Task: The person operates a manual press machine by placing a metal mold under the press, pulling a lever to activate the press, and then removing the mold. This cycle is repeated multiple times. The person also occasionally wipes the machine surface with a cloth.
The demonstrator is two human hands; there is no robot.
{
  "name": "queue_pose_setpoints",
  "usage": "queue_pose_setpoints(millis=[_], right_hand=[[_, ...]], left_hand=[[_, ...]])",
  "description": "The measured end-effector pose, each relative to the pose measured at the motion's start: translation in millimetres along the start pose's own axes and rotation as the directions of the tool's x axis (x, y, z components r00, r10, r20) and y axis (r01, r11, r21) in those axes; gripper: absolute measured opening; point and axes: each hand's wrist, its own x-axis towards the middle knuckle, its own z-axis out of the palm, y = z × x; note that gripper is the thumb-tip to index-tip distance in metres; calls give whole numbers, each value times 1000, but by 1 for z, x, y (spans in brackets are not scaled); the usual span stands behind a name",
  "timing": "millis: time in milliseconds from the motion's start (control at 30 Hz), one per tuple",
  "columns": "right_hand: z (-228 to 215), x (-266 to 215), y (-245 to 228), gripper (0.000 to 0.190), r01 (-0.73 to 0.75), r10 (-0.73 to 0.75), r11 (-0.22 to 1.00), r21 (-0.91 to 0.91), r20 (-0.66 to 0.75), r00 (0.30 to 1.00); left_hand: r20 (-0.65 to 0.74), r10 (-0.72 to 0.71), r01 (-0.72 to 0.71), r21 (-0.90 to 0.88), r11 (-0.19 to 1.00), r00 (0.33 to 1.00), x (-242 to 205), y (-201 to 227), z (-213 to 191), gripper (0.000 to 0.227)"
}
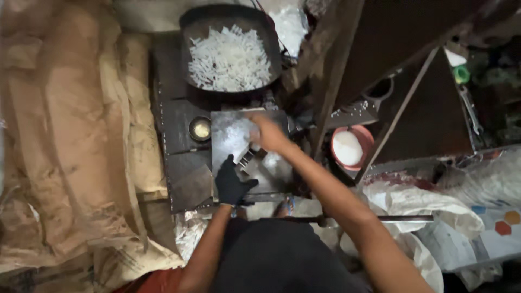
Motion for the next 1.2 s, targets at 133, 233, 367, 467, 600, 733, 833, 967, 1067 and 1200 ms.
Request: queue_pose_setpoints(millis=[133, 233, 367, 467, 600, 733, 833, 967, 1067, 1200], right_hand=[[7, -40, -16, 65, 329, -214, 823, -463, 284, 935], [10, -43, -23, 41, 368, -183, 773, -516, 374, 909], [1, -31, -26, 22, 373, 22, 738, -562, 573, 819], [-3, -44, -40, 30, 320, -181, 807, -496, 308, 934], [-17, -98, -59, 39, 118, -116, 968, -222, 20, 993], [-49, -179, -61, 9, -3, 5, 1000, 4, -407, 913], [-83, -218, -35, 10, -273, 219, 962, 2, -601, 769], [-99, -231, 3, 16, -568, 435, 823, -12, -630, 644], [-97, -233, 16, 18, -560, 370, 817, -140, -618, 694], [-95, -235, 18, 21, -615, 447, 778, -130, -573, 687]], left_hand=[[-64, -99, 100, 2, 995, 993, 6, 25, -8, 107], [-63, -162, 169, 131, 977, 985, 14, 34, -11, 82], [19, -214, 206, 201, 958, 977, 21, 35, -5, 53], [-7, -222, 218, 230, 948, 975, 11, 27, 6, 44], [-114, -214, 219, 38, 975, 970, -22, 4, 41, 39], [243, 17, 11, -113, 994, 970, -46, -19, 92, 34], [284, 200, -162, -154, 975, 938, -14, 7, 145, 39], [129, 344, -345, -22, 939, 930, 75, 61, 179, 46], [204, 129, -100, -147, 984, 970, 136, 92, 188, 50], [300, 133, -141, 7, 990, 945, 142, 97, 183, 41]])
